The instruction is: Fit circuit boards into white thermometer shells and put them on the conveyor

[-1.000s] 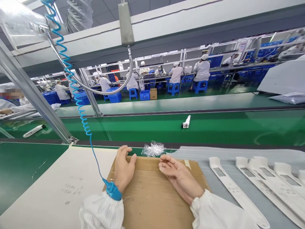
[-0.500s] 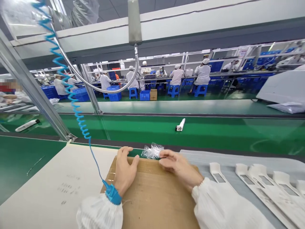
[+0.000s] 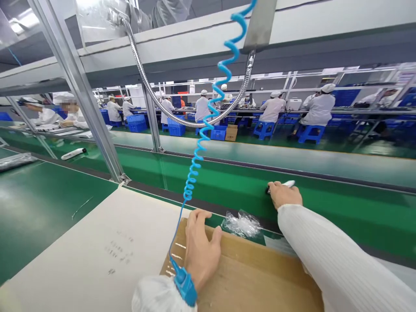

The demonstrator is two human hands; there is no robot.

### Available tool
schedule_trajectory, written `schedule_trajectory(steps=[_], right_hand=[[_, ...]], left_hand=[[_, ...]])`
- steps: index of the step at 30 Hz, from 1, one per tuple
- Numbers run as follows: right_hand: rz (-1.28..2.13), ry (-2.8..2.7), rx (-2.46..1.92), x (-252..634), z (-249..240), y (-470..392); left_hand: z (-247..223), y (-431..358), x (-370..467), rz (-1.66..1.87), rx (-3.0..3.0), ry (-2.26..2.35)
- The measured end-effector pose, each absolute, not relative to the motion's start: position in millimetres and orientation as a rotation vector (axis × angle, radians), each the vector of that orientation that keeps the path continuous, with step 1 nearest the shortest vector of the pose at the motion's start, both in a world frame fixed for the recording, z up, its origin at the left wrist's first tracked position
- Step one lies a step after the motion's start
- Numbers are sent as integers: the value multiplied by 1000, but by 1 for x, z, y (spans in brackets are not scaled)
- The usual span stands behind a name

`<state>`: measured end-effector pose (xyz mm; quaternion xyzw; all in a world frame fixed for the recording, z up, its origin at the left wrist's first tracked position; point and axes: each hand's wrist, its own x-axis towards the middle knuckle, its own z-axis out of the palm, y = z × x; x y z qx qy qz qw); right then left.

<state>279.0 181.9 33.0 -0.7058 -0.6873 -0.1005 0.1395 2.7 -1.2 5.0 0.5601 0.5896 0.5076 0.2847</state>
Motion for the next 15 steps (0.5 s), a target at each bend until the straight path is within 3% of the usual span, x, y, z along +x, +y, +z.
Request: schedule_trajectory(steps=[7, 11, 15], right_hand=[[-225, -1947, -1803, 248, 90, 133], [513, -1535, -1477, 205, 111, 58], [1028, -1351, -1309, 169, 83, -3]], left_hand=[[1, 1, 2, 1455, 1567, 1468], [13, -7, 6, 1495, 1577, 1265], [21, -18, 11, 1247, 1495, 969]])
